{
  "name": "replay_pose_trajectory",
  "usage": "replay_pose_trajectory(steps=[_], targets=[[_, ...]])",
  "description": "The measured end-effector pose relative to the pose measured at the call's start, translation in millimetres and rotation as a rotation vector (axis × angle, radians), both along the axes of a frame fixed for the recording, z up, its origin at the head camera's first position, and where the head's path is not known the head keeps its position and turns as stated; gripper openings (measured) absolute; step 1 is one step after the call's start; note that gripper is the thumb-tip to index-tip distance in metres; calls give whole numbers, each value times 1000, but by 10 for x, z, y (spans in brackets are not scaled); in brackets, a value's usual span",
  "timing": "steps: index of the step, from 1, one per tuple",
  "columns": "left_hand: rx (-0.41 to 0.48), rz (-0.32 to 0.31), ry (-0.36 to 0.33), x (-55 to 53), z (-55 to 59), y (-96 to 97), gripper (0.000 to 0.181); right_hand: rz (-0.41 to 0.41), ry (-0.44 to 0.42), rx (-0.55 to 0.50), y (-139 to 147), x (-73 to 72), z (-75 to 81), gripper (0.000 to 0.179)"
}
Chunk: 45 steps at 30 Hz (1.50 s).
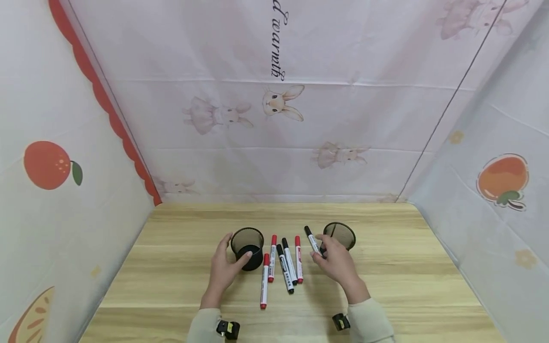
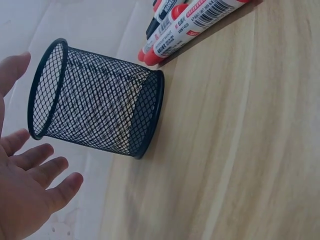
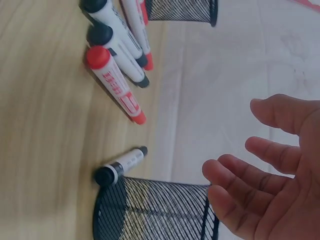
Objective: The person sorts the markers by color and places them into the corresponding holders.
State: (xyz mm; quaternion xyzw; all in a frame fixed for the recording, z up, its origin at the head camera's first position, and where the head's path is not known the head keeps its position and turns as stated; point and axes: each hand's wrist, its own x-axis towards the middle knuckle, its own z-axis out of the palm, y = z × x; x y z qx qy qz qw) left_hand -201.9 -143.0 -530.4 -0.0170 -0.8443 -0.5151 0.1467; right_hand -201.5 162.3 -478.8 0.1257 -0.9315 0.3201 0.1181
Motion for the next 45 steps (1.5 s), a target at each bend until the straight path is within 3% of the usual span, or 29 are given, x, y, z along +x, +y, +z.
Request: replay_pose_trajectory(steps=[8,20,27,35,45], targets=[[72,-12,-39,-20,-27,-22,87,39,-46,-12,-119,-47,-175,48],[104,-28,-30,-25,-108,17,86,46,-180,-108,-216,-184,-448,44],[155,-24,-72,-34,-113,65,86,38,-252,-159,-252,-255,-511,46],[198,-24,-103,-68,-87,67,88,28,-255,-110,-311,-344,-572,45],[207,-30,-102,-89,-121,73,88,-4,-327,-87,-359,-439,-635,47]])
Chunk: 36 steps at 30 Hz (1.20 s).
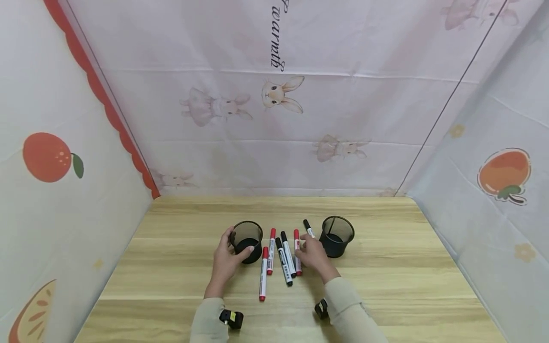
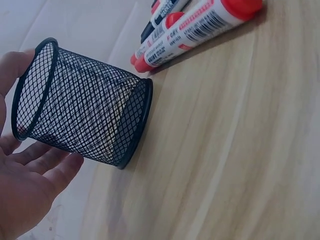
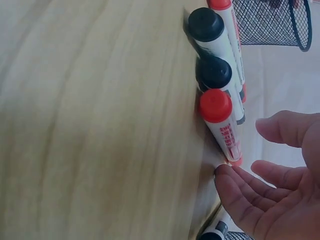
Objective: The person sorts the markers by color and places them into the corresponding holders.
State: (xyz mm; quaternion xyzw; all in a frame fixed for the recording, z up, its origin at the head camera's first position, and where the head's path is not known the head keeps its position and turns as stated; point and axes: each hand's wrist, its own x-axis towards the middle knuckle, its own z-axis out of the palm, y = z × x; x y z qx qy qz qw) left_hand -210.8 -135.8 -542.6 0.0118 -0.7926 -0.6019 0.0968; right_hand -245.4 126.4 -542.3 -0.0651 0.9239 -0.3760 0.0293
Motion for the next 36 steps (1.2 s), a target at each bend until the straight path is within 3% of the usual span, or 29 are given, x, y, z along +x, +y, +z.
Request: replay_pose_trajectory(steps=[12,16,20,26,36], targets=[[16,0,-12,-41,6,4,88,-65,-52,102,-132,-189,-54,52],[17,4,1,-41,16,9,89,-73,-53,113,-148,-223,-61,41],[16,6,-4,-17,18,14,89,-82,-82,108,-165,-191,-37,34],[17,3,-22,15,1,17,89,-96,-76,82,-171,-97,49,45],[39,11,-26,-5,4,14,87,-86,-65,-52,-198,-34,278,43]])
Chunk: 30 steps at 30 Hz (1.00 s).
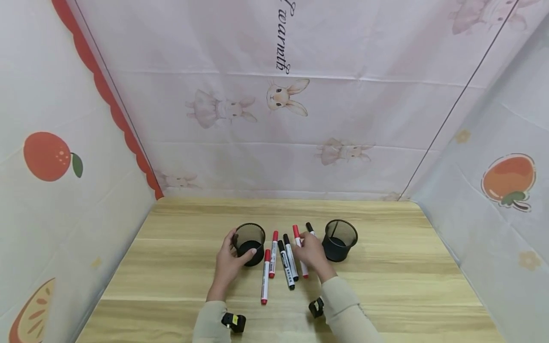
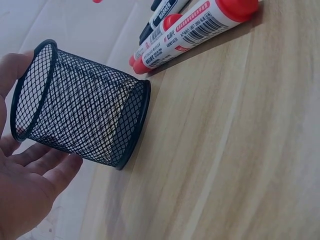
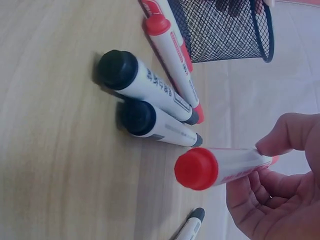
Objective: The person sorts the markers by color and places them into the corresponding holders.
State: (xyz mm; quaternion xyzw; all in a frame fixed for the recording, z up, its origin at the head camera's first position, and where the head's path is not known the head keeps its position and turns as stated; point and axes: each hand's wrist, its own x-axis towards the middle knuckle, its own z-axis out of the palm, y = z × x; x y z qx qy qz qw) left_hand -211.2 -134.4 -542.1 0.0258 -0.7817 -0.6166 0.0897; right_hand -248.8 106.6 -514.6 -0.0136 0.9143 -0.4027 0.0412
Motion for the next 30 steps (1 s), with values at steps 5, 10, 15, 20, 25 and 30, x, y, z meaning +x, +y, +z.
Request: replay_pose_trajectory(steps=[5,10,15,20,25,30], targets=[[9,1,1,-14,10,4,88,-7,27,-10,-14,-8,70,39],[4,-2,0,-3,2,-1,88,-7,66,-21,-38,-5,97,39],[5,0,15,-7,-8,-6,88,-7,105,-70,-83,-7,173,41],[5,-1,27,-21,-17,-12,89,-12,144,-117,-120,1,250,38],[13,0,32,-35,-21,-14,88,-22,164,-150,-149,20,302,36],[13,3,17,-19,-11,-27,88,-25,170,-195,-187,34,293,35]])
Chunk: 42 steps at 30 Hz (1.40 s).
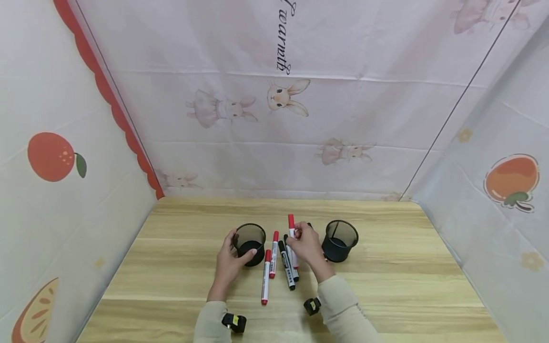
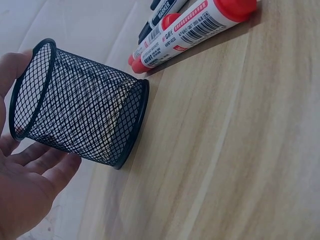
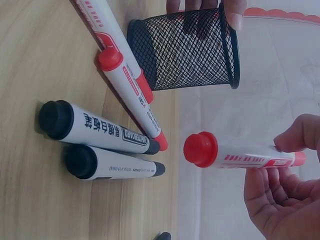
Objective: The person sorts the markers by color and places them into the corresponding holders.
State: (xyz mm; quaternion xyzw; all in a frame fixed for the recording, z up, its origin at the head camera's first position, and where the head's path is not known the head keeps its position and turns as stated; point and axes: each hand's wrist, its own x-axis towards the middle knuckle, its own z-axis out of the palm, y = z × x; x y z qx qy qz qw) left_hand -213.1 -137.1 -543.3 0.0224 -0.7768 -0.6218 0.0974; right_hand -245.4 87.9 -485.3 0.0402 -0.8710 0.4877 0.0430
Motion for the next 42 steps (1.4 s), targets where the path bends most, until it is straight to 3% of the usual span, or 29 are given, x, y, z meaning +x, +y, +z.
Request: replay_pose_trajectory(steps=[21,27,37,42], targets=[[22,-20,6,-1,-18,30,88,-61,214,-199,-114,41,139,15],[10,-9,-1,10,-3,13,87,-33,263,-280,-166,40,167,14],[3,-18,10,-35,-34,-17,92,37,229,-441,-264,39,198,13],[24,-21,19,-60,-56,-19,91,64,236,-447,-326,165,378,12]])
